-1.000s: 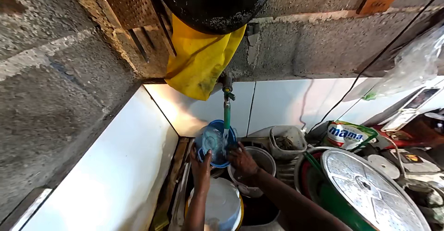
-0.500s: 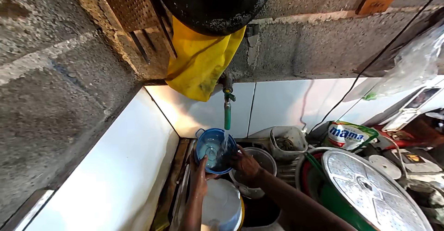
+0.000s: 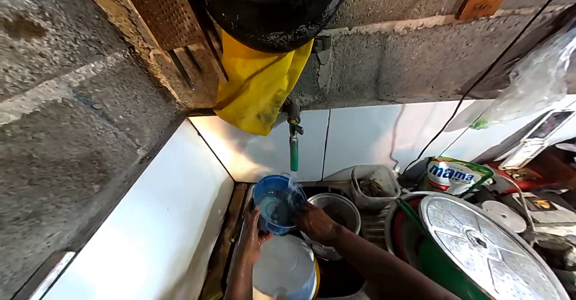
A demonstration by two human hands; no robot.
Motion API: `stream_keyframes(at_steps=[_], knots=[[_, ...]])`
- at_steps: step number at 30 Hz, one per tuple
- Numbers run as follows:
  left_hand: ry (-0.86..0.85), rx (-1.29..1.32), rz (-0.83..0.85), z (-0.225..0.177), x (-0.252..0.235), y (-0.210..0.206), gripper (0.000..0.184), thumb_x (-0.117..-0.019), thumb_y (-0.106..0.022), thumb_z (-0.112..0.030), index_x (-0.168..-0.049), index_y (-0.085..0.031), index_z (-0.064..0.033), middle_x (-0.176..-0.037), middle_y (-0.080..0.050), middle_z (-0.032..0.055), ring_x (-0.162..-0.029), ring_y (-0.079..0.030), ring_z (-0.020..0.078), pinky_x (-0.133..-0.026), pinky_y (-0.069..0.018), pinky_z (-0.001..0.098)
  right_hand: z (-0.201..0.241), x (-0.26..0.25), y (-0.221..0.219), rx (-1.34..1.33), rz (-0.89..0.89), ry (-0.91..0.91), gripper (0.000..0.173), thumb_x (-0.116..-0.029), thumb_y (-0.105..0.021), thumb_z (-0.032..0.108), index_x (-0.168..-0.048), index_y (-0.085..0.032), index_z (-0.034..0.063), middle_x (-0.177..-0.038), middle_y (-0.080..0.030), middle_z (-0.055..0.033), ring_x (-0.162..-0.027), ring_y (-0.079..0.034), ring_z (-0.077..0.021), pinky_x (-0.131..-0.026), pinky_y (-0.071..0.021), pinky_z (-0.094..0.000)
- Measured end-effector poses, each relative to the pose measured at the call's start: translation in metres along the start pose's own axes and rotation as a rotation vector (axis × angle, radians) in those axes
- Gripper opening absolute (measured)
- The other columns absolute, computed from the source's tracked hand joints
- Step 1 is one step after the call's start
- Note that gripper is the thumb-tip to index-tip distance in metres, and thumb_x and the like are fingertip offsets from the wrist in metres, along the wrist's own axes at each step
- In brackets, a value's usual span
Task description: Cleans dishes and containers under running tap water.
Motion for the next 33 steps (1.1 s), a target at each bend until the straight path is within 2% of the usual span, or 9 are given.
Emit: stream_keyframes(at_steps=[4, 7, 11, 15, 21, 23, 27, 30, 33], knots=[[-0.002, -0.003, 0.014, 0.022, 0.001, -0.008, 0.052, -0.1116, -0.028, -0.044, -0.155, -0.036, -0.0160, -0.145, -0.049, 0.0192, -0.118, -0.057, 0.0330, -0.089, -0.0504, 0.0486, 0.020, 0.004, 0.020, -0.182, 0.212, -0.224, 0.036, -0.1092, -0.048, 0.025, -0.133, -0.062, 0.0021, -0.123, -0.066, -0.0271, -0.119, -0.062, -0.0467, -0.100, -0.0469, -0.0636], [-0.096, 0.104, 0.007, 0.032, 0.009, -0.028, 0.055, -0.1106, -0.039, -0.036, -0.162, -0.023, -0.0252, -0.159, -0.035, 0.0188, -0.128, -0.053, 0.0377, -0.094, -0.0513, 0.0545, 0.005, 0.002, 0.037, -0.434, 0.097, -0.288, 0.037, -0.1079, -0.051, 0.026, -0.130, -0.062, -0.0022, -0.117, -0.067, -0.0280, -0.113, -0.065, -0.0437, -0.100, -0.0471, -0.0621], [-0.300, 0.106, -0.033, 0.031, 0.011, -0.053, 0.063, -0.1085, -0.042, -0.036, -0.164, -0.014, -0.0239, -0.166, -0.022, 0.0153, -0.139, -0.043, 0.0342, -0.101, -0.0469, 0.0561, -0.012, -0.005, 0.049, -0.633, -0.060, -0.268, 0.037, -0.1075, -0.052, 0.023, -0.124, -0.063, -0.0083, -0.111, -0.068, -0.0270, -0.105, -0.066, -0.0360, -0.099, -0.0491, -0.0515], [-0.645, -0.202, -0.072, 0.021, 0.017, -0.077, 0.077, -0.1002, -0.053, -0.024, -0.162, -0.013, 0.0002, -0.164, -0.019, 0.0291, -0.151, -0.025, 0.0394, -0.121, -0.0262, 0.0522, -0.032, -0.011, 0.049, -0.891, -0.228, -0.418, 0.034, -0.1079, -0.051, 0.021, -0.125, -0.063, -0.0061, -0.114, -0.068, -0.0208, -0.105, -0.066, -0.0235, -0.098, -0.0504, -0.0417], [-0.847, -0.349, -0.067, 0.013, 0.030, -0.091, 0.069, -0.1020, -0.048, -0.023, -0.157, -0.022, 0.0092, -0.161, -0.020, 0.0350, -0.150, -0.025, 0.0431, -0.123, -0.0242, 0.0507, -0.034, 0.000, 0.048, -1.046, -0.361, -0.543, 0.040, -0.1090, -0.050, 0.027, -0.125, -0.061, -0.0070, -0.114, -0.068, -0.0220, -0.103, -0.067, -0.0250, -0.096, -0.0521, -0.0426], [-0.833, -0.336, -0.046, 0.002, 0.021, -0.088, 0.063, -0.1041, -0.038, -0.031, -0.154, -0.033, 0.0077, -0.160, -0.024, 0.0331, -0.150, -0.026, 0.0408, -0.124, -0.0228, 0.0486, -0.038, 0.010, 0.044, -1.187, -0.460, -0.563, 0.040, -0.1095, -0.048, 0.026, -0.130, -0.057, -0.0069, -0.116, -0.066, -0.0217, -0.104, -0.066, -0.0230, -0.096, -0.0524, -0.0402], [-0.615, -0.325, -0.029, -0.005, -0.009, -0.065, 0.063, -0.1083, -0.031, -0.039, -0.159, -0.028, -0.0005, -0.164, -0.029, 0.0208, -0.152, -0.029, 0.0290, -0.124, -0.0227, 0.0448, -0.040, 0.029, 0.033, -1.512, -0.654, -0.644, 0.039, -0.1101, -0.047, 0.024, -0.140, -0.049, -0.0020, -0.117, -0.065, -0.0171, -0.100, -0.066, -0.0172, -0.091, -0.0547, -0.0351], [-0.271, -0.223, 0.033, 0.020, -0.024, -0.050, 0.060, -0.1101, -0.032, -0.045, -0.160, -0.029, -0.0125, -0.162, -0.034, 0.0141, -0.147, -0.036, 0.0269, -0.118, -0.0321, 0.0518, -0.043, 0.047, 0.023, -1.605, -0.717, -0.700, 0.042, -0.1106, -0.046, 0.025, -0.144, -0.046, 0.0006, -0.121, -0.064, -0.0166, -0.102, -0.065, -0.0167, -0.092, -0.0544, -0.0349], [-0.035, -0.105, 0.121, 0.043, -0.011, -0.055, 0.055, -0.1086, -0.038, -0.045, -0.155, -0.035, -0.0157, -0.147, -0.049, 0.0139, -0.127, -0.053, 0.0266, -0.099, -0.0494, 0.0519, -0.045, 0.068, 0.017, -1.661, -0.729, -0.711, 0.041, -0.1101, -0.048, 0.026, -0.144, -0.046, 0.0019, -0.119, -0.065, -0.0153, -0.100, -0.066, -0.0168, -0.090, -0.0553, -0.0356]])
Point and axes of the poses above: each hand's wrist, its own x-axis away from the middle knuckle, its own y-axis out of the back of the hand, z = x × y, the point moved 6 cm from there along -x, towards the middle knuckle
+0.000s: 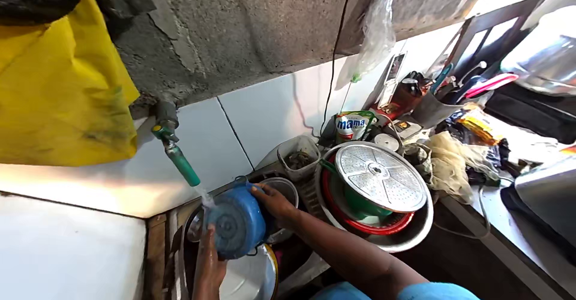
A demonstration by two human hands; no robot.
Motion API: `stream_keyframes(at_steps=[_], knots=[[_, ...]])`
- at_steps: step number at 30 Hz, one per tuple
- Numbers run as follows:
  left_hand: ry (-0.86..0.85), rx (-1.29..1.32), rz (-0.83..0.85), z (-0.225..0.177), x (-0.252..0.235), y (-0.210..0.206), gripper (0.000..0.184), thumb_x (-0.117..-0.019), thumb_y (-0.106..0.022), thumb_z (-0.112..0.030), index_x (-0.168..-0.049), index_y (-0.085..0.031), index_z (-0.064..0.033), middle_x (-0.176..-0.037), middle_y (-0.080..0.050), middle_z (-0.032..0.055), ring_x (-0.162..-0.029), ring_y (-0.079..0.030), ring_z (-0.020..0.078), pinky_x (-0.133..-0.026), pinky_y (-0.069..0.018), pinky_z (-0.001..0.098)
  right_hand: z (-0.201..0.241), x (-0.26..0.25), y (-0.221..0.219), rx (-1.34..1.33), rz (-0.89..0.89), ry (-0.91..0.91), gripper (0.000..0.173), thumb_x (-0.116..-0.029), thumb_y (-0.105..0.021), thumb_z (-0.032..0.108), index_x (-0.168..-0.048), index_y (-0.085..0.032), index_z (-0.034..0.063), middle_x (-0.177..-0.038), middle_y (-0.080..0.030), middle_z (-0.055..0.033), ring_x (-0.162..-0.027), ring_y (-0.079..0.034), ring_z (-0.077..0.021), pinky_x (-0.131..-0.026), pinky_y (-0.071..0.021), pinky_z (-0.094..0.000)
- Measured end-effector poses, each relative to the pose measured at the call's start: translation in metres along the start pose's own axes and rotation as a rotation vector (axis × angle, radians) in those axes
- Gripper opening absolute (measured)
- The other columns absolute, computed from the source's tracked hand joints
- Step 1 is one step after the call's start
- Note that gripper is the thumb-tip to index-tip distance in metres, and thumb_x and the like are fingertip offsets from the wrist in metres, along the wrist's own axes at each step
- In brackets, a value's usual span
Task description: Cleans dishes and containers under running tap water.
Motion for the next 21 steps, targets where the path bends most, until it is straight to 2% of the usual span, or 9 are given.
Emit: stream_keyframes(at_steps=[2, 4, 7, 9, 12, 14, 17, 19, 21], knots=[[0.031, 0.032, 0.047, 0.007, 0.010, -0.009, 0.052, -0.1082, -0.043, -0.039, -0.152, -0.037, -0.0125, -0.139, -0.054, 0.0145, -0.118, -0.059, 0.0240, -0.092, -0.0538, 0.0475, 0.004, 0.011, 0.010, 0.005, 0.018, 0.003, 0.041, -0.1091, -0.050, 0.025, -0.144, -0.045, 0.0029, -0.117, -0.066, -0.0142, -0.099, -0.067, -0.0166, -0.089, -0.0561, -0.0360], [0.024, 0.052, 0.080, 0.010, 0.021, -0.019, 0.051, -0.1077, -0.046, -0.036, -0.152, -0.038, -0.0119, -0.138, -0.054, 0.0133, -0.118, -0.059, 0.0217, -0.093, -0.0542, 0.0442, 0.015, 0.024, 0.021, 0.072, 0.009, 0.055, 0.043, -0.1088, -0.050, 0.022, -0.146, -0.043, 0.0023, -0.122, -0.064, -0.0151, -0.103, -0.066, -0.0166, -0.091, -0.0557, -0.0356], [0.012, 0.055, 0.065, 0.009, 0.036, -0.037, 0.058, -0.1058, -0.052, -0.034, -0.157, -0.033, -0.0138, -0.146, -0.049, 0.0159, -0.125, -0.056, 0.0267, -0.097, -0.0525, 0.0487, 0.037, 0.043, 0.037, 0.351, -0.064, 0.152, 0.057, -0.1072, -0.054, 0.025, -0.156, -0.035, 0.0033, -0.145, -0.053, -0.0208, -0.124, -0.060, -0.0219, -0.105, -0.0501, -0.0381], [0.003, 0.057, 0.050, 0.008, 0.047, -0.052, 0.063, -0.1052, -0.053, -0.035, -0.159, -0.029, -0.0130, -0.151, -0.044, 0.0185, -0.130, -0.052, 0.0312, -0.100, -0.0486, 0.0541, 0.044, 0.057, 0.044, 0.541, -0.070, 0.151, 0.079, -0.0997, -0.065, 0.035, -0.162, -0.026, 0.0068, -0.160, -0.034, -0.0252, -0.142, -0.044, -0.0328, -0.115, -0.0410, -0.0468], [-0.046, 0.082, 0.097, 0.006, 0.067, -0.076, 0.061, -0.1066, -0.051, -0.030, -0.158, -0.027, -0.0087, -0.150, -0.046, 0.0183, -0.130, -0.053, 0.0262, -0.104, -0.0490, 0.0466, 0.057, 0.078, 0.050, 0.756, -0.065, 0.178, 0.104, -0.0812, -0.086, 0.037, -0.162, -0.027, 0.0091, -0.163, -0.024, -0.0274, -0.143, -0.039, -0.0414, -0.113, -0.0412, -0.0521], [-0.064, 0.073, 0.214, 0.006, 0.081, -0.087, 0.065, -0.1048, -0.051, -0.032, -0.159, -0.024, -0.0082, -0.150, -0.045, 0.0171, -0.130, -0.053, 0.0225, -0.103, -0.0502, 0.0432, 0.070, 0.093, 0.059, 0.792, -0.074, 0.202, 0.097, -0.0796, -0.086, 0.029, -0.160, -0.035, 0.0102, -0.162, -0.028, -0.0253, -0.140, -0.043, -0.0377, -0.111, -0.0445, -0.0490], [-0.085, 0.021, 0.429, 0.006, 0.087, -0.092, 0.072, -0.1007, -0.045, -0.050, -0.158, -0.028, -0.0116, -0.152, -0.045, 0.0102, -0.131, -0.052, 0.0183, -0.102, -0.0509, 0.0421, 0.094, 0.119, 0.083, 0.808, -0.072, 0.243, 0.088, -0.0804, -0.083, 0.026, -0.156, -0.041, 0.0100, -0.158, -0.035, -0.0211, -0.137, -0.049, -0.0275, -0.108, -0.0494, -0.0409], [-0.151, -0.020, 0.460, 0.000, 0.083, -0.086, 0.072, -0.0985, -0.044, -0.055, -0.156, -0.035, -0.0124, -0.150, -0.047, 0.0060, -0.126, -0.054, 0.0167, -0.095, -0.0528, 0.0390, 0.110, 0.137, 0.102, 0.844, -0.069, 0.229, 0.084, -0.0810, -0.083, 0.030, -0.154, -0.045, 0.0118, -0.157, -0.040, -0.0172, -0.134, -0.053, -0.0232, -0.106, -0.0513, -0.0394], [-0.214, -0.042, 0.408, -0.005, 0.076, -0.074, 0.068, -0.0982, -0.047, -0.049, -0.152, -0.041, -0.0082, -0.148, -0.048, 0.0069, -0.121, -0.056, 0.0168, -0.091, -0.0527, 0.0362, 0.124, 0.153, 0.123, 0.933, -0.101, 0.215, 0.081, -0.0815, -0.080, 0.036, -0.152, -0.048, 0.0131, -0.154, -0.044, -0.0151, -0.131, -0.055, -0.0220, -0.105, -0.0515, -0.0404]])
Point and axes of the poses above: each hand's wrist, its own x-axis away from the middle knuckle, its own y-axis out of the back of the hand, z = x × y, the point moved 6 cm from there along -x, towards the middle knuckle
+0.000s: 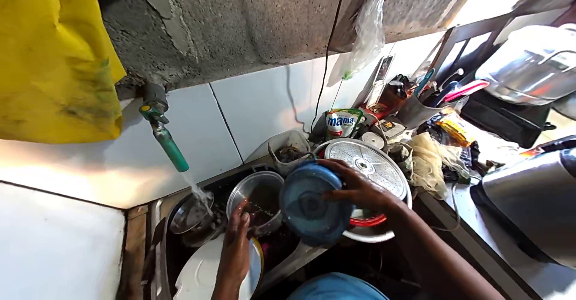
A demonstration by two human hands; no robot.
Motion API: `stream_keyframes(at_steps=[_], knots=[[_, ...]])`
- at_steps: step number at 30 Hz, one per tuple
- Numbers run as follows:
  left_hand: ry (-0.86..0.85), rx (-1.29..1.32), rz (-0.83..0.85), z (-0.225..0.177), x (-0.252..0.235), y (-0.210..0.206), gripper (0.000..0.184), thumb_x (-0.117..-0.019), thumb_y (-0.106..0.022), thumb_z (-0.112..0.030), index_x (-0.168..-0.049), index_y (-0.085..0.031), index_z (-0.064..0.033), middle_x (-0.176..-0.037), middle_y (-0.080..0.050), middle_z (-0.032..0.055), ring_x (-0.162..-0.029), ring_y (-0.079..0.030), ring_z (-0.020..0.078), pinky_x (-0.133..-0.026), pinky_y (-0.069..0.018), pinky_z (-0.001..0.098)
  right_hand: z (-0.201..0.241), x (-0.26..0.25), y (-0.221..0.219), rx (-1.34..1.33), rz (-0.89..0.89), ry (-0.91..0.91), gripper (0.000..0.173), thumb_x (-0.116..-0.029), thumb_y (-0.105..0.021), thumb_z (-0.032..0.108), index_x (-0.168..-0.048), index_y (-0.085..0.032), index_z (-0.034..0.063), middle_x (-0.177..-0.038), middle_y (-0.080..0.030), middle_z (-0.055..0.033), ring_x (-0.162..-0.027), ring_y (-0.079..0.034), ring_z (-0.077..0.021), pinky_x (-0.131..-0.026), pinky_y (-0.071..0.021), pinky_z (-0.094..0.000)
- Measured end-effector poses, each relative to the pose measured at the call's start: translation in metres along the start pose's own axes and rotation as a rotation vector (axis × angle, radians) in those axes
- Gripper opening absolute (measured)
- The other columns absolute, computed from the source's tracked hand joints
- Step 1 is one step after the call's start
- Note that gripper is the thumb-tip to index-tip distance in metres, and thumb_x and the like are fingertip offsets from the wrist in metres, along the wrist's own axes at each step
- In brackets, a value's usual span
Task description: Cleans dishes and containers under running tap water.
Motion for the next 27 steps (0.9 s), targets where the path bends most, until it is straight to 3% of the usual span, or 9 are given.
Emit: stream_keyframes(at_steps=[4, 8, 12, 16, 19, 21, 23, 25, 27], knots=[[0.011, -0.010, -0.144, 0.001, 0.001, 0.029, 0.053, -0.1001, -0.046, -0.032, -0.145, -0.045, -0.0036, -0.149, -0.048, 0.0108, -0.119, -0.059, 0.0180, -0.089, -0.0536, 0.0334, -0.005, 0.015, 0.038, 0.219, -0.107, -0.084, 0.077, -0.0850, -0.076, 0.040, -0.151, -0.050, 0.0124, -0.152, -0.046, -0.0192, -0.137, -0.048, -0.0314, -0.110, -0.0432, -0.0503], [0.032, -0.026, -0.184, 0.007, 0.006, 0.047, 0.049, -0.1010, -0.046, -0.029, -0.144, -0.047, -0.0046, -0.146, -0.048, 0.0107, -0.117, -0.060, 0.0170, -0.089, -0.0544, 0.0322, -0.014, 0.015, 0.045, 0.501, -0.183, -0.236, 0.080, -0.0875, -0.076, 0.051, -0.154, -0.048, 0.0165, -0.158, -0.040, -0.0226, -0.142, -0.041, -0.0420, -0.114, -0.0356, -0.0595], [0.006, -0.055, -0.211, 0.014, 0.014, 0.064, 0.049, -0.0997, -0.047, -0.028, -0.143, -0.047, -0.0036, -0.146, -0.048, 0.0105, -0.116, -0.060, 0.0160, -0.087, -0.0541, 0.0310, -0.038, 0.011, 0.033, 0.636, -0.213, -0.316, 0.085, -0.0849, -0.075, 0.057, -0.155, -0.047, 0.0194, -0.163, -0.031, -0.0246, -0.150, -0.023, -0.0502, -0.116, -0.0241, -0.0680], [-0.076, -0.270, -0.230, 0.016, 0.017, 0.079, 0.049, -0.0993, -0.048, -0.023, -0.142, -0.049, 0.0018, -0.150, -0.047, 0.0203, -0.126, -0.055, 0.0262, -0.097, -0.0505, 0.0411, -0.048, 0.014, 0.012, 0.691, -0.220, -0.285, 0.084, -0.0836, -0.075, 0.060, -0.154, -0.049, 0.0218, -0.165, -0.030, -0.0191, -0.152, -0.019, -0.0490, -0.118, -0.0168, -0.0697], [-0.217, -0.570, -0.230, 0.017, 0.014, 0.090, 0.043, -0.0992, -0.054, -0.016, -0.136, -0.056, 0.0064, -0.143, -0.053, 0.0271, -0.129, -0.054, 0.0395, -0.102, -0.0478, 0.0529, -0.043, 0.013, 0.003, 0.723, -0.242, -0.185, 0.088, -0.0808, -0.078, 0.059, -0.154, -0.048, 0.0197, -0.165, -0.029, -0.0217, -0.152, -0.019, -0.0526, -0.117, -0.0133, -0.0737], [-0.245, -0.734, -0.232, 0.018, 0.011, 0.096, 0.039, -0.0967, -0.058, -0.012, -0.131, -0.061, 0.0058, -0.141, -0.054, 0.0292, -0.133, -0.050, 0.0454, -0.107, -0.0421, 0.0602, -0.027, 0.010, -0.004, 0.731, -0.284, -0.029, 0.084, -0.0804, -0.080, 0.054, -0.151, -0.053, 0.0157, -0.162, -0.033, -0.0262, -0.148, -0.023, -0.0580, -0.115, -0.0174, -0.0753], [-0.149, -0.816, -0.242, 0.022, 0.009, 0.104, 0.038, -0.0966, -0.060, -0.013, -0.132, -0.063, 0.0006, -0.146, -0.050, 0.0288, -0.136, -0.046, 0.0493, -0.107, -0.0367, 0.0686, -0.002, 0.004, -0.023, 0.690, -0.252, 0.154, 0.070, -0.0846, -0.078, 0.046, -0.144, -0.060, 0.0129, -0.157, -0.041, -0.0273, -0.144, -0.031, -0.0578, -0.113, -0.0291, -0.0719], [-0.030, -0.853, -0.244, 0.026, 0.009, 0.109, 0.039, -0.0981, -0.061, -0.016, -0.134, -0.063, -0.0034, -0.150, -0.046, 0.0274, -0.137, -0.043, 0.0507, -0.105, -0.0356, 0.0717, 0.018, -0.007, -0.062, 0.638, -0.073, 0.218, 0.058, -0.0884, -0.077, 0.038, -0.139, -0.065, 0.0127, -0.153, -0.048, -0.0222, -0.143, -0.040, -0.0487, -0.115, -0.0345, -0.0633], [0.108, -0.882, -0.203, 0.032, 0.009, 0.112, 0.041, -0.1006, -0.059, -0.021, -0.139, -0.060, -0.0072, -0.155, -0.042, 0.0245, -0.141, -0.039, 0.0496, -0.106, -0.0331, 0.0726, 0.018, -0.026, -0.117, 0.671, 0.203, 0.205, 0.057, -0.0915, -0.075, 0.033, -0.143, -0.061, 0.0149, -0.152, -0.051, -0.0177, -0.143, -0.043, -0.0404, -0.118, -0.0315, -0.0592]])
Point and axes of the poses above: each hand's wrist, its own x-axis away from the middle knuckle, its own y-axis out of the back of the hand, z = x × y, the point moved 6 cm from there along -x, towards the middle knuckle
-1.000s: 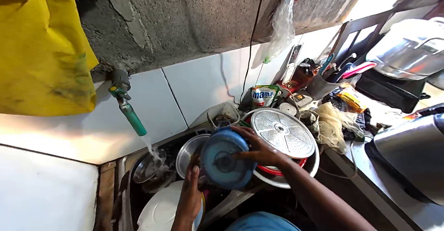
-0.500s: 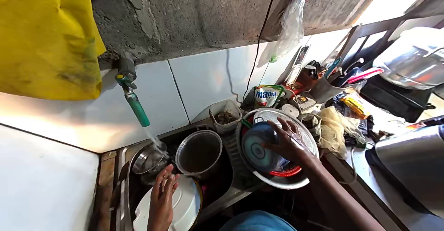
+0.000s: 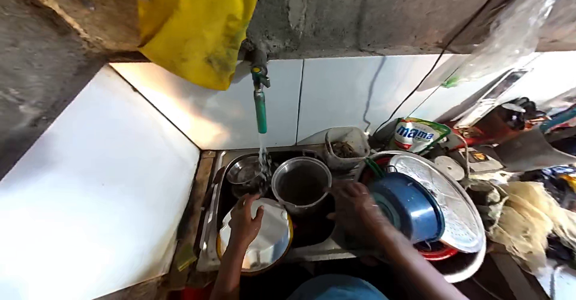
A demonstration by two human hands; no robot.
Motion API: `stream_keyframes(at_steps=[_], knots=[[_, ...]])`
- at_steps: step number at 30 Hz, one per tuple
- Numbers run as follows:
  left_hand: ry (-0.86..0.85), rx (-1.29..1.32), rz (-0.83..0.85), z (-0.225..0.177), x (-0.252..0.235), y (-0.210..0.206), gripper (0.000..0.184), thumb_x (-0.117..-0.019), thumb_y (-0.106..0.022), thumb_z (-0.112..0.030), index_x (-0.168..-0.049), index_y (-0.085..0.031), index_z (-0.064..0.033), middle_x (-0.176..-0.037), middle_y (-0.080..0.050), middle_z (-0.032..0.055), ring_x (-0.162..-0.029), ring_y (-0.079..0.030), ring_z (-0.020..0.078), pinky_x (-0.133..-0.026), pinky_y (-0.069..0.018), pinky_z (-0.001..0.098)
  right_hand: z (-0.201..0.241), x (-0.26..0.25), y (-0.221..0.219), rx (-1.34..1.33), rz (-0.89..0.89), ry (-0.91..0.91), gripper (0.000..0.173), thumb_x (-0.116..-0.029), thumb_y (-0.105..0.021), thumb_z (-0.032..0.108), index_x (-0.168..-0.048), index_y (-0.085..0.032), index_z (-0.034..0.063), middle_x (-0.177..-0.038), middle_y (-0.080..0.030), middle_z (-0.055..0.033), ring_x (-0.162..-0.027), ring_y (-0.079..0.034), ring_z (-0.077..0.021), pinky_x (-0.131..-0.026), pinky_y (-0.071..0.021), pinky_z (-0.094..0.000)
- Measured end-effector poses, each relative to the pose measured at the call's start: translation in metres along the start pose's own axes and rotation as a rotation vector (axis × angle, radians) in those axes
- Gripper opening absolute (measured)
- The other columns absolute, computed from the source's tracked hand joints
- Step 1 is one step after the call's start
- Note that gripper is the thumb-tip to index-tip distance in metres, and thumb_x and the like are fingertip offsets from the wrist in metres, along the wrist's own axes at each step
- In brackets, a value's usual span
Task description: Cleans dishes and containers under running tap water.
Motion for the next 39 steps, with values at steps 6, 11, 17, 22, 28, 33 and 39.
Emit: stream_keyframes(at_steps=[6, 11, 17, 22, 28, 33, 39], knots=[[0.092, -0.052, 0.019, 0.016, 0.014, -0.001, 0.041, -0.1007, -0.060, -0.025, -0.140, -0.061, -0.0129, -0.157, -0.041, 0.0188, -0.143, -0.037, 0.0449, -0.107, -0.0317, 0.0709, 0.002, -0.083, -0.132, 0.133, 0.469, -0.039, 0.054, -0.1003, -0.064, 0.021, -0.151, -0.049, 0.0103, -0.145, -0.056, -0.0228, -0.140, -0.048, -0.0418, -0.123, -0.0175, -0.0629], [0.135, -0.021, -0.058, 0.055, 0.036, 0.003, 0.041, -0.0992, -0.061, -0.023, -0.138, -0.062, -0.0093, -0.154, -0.043, 0.0245, -0.143, -0.037, 0.0458, -0.112, -0.0309, 0.0660, 0.001, -0.088, -0.142, 0.174, 0.611, -0.068, 0.037, -0.1084, -0.048, 0.025, -0.138, -0.060, 0.0061, -0.136, -0.062, -0.0241, -0.126, -0.059, -0.0456, -0.100, -0.0463, -0.0656], [0.162, -0.072, -0.071, 0.059, 0.045, -0.002, 0.039, -0.0989, -0.061, -0.025, -0.137, -0.064, -0.0155, -0.155, -0.045, 0.0186, -0.146, -0.032, 0.0469, -0.109, -0.0268, 0.0725, 0.007, -0.099, -0.109, 0.169, 0.491, -0.051, 0.036, -0.1079, -0.049, 0.022, -0.137, -0.059, 0.0040, -0.133, -0.063, -0.0252, -0.123, -0.060, -0.0460, -0.100, -0.0460, -0.0653], [0.195, -0.113, -0.039, 0.057, 0.042, -0.002, 0.040, -0.0995, -0.061, -0.029, -0.139, -0.063, -0.0193, -0.157, -0.044, 0.0139, -0.147, -0.031, 0.0447, -0.110, -0.0255, 0.0715, -0.002, -0.112, -0.075, 0.003, 0.418, -0.061, 0.037, -0.1061, -0.054, 0.029, -0.133, -0.063, 0.0049, -0.131, -0.065, -0.0229, -0.125, -0.060, -0.0412, -0.105, -0.0445, -0.0628], [0.188, -0.104, -0.024, 0.056, 0.041, -0.004, 0.040, -0.0996, -0.062, -0.028, -0.139, -0.063, -0.0182, -0.157, -0.043, 0.0162, -0.148, -0.030, 0.0447, -0.112, -0.0195, 0.0727, -0.008, -0.117, -0.025, -0.329, 0.233, 0.078, 0.039, -0.1030, -0.063, 0.025, -0.124, -0.065, -0.0070, -0.121, -0.068, -0.0238, -0.116, -0.065, -0.0309, -0.108, -0.0460, -0.0459], [0.193, -0.093, -0.018, 0.054, 0.042, -0.003, 0.040, -0.0993, -0.063, -0.027, -0.139, -0.063, -0.0173, -0.157, -0.043, 0.0172, -0.148, -0.029, 0.0454, -0.112, -0.0196, 0.0724, -0.025, -0.117, -0.008, -0.803, 0.110, -0.121, 0.028, -0.1033, -0.061, 0.022, -0.116, -0.063, -0.0034, -0.093, -0.065, -0.0079, -0.080, -0.061, -0.0099, -0.079, -0.0527, -0.0299], [0.056, 0.168, -0.135, 0.037, 0.028, 0.006, 0.044, -0.1035, -0.053, -0.025, -0.143, -0.057, -0.0062, -0.148, -0.052, 0.0207, -0.140, -0.045, 0.0435, -0.109, -0.0306, 0.0713, -0.005, -0.121, -0.015, -1.296, -0.021, -0.305, 0.021, -0.1057, -0.056, 0.017, -0.115, -0.061, -0.0011, -0.083, -0.064, -0.0033, -0.067, -0.059, -0.0063, -0.064, -0.0526, -0.0226]])
Point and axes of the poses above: each hand's wrist, its own x-axis away from the middle knuckle, its own y-axis out of the back of the hand, z = x × y, the point moved 6 cm from there along -x, towards the middle knuckle
